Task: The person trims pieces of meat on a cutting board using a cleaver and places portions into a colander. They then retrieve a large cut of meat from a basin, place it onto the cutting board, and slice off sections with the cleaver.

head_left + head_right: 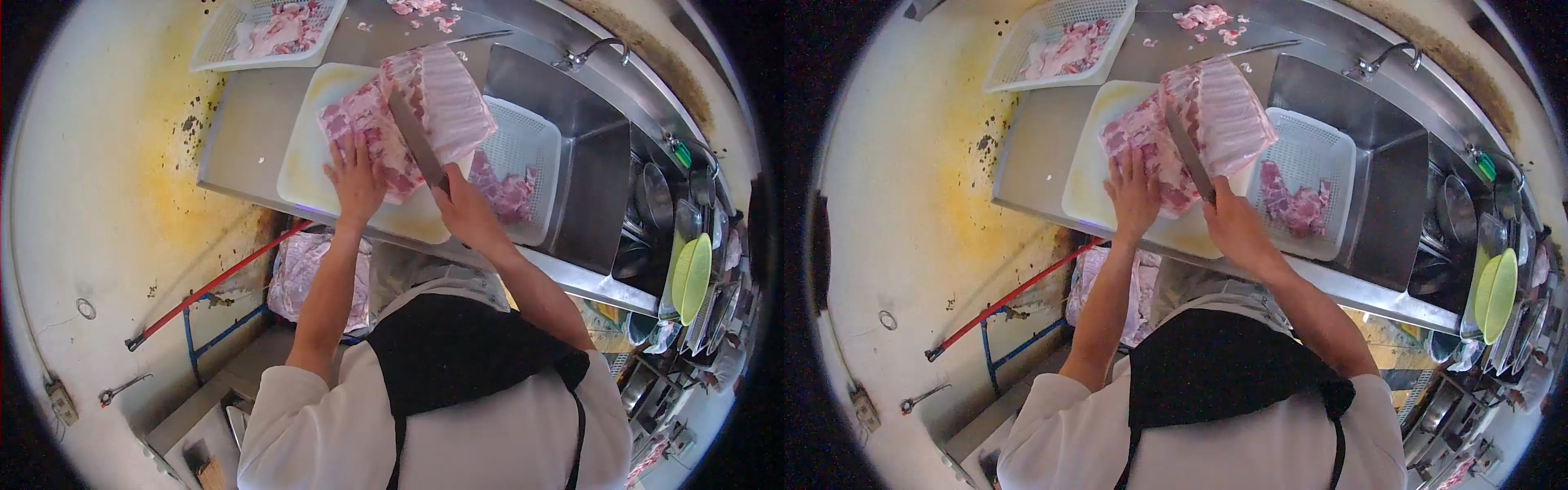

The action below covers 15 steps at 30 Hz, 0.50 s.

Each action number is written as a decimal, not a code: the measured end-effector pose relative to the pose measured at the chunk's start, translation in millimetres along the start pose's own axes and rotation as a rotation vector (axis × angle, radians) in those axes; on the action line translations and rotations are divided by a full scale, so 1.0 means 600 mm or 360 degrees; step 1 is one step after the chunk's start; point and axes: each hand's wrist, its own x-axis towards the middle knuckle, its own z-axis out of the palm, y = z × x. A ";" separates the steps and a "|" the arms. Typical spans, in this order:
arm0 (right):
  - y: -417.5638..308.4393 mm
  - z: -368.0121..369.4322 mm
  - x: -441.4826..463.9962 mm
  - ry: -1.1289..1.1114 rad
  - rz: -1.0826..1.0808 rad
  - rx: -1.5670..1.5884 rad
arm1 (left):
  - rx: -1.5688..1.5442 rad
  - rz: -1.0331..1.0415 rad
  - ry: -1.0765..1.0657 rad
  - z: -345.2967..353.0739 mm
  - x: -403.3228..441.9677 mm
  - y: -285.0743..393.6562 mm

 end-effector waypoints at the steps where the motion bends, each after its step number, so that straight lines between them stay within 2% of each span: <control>1: -0.006 0.005 0.014 0.0008 0.0024 -0.0005 | -0.0004 0.0000 -0.0003 0.002 -0.001 -0.002; 5: -0.010 0.030 0.071 0.0198 -0.0054 -0.0042 | -0.0046 0.0025 0.0000 0.004 -0.002 -0.004; 8: -0.003 0.041 0.112 0.0207 -0.0198 -0.0086 | -0.0049 0.0007 -0.0018 0.009 -0.005 -0.009; 11: -0.003 0.031 0.130 0.0047 -0.0013 -0.0143 | -0.0029 0.0022 -0.0016 0.012 -0.005 -0.011; 14: 0.040 0.020 0.094 0.0099 -0.0200 -0.0210 | -0.0009 0.0029 0.0012 0.001 0.001 -0.009; 15: 0.016 -0.015 0.064 -0.0183 0.0113 0.0020 | -0.0003 0.0029 0.0026 -0.010 0.006 -0.005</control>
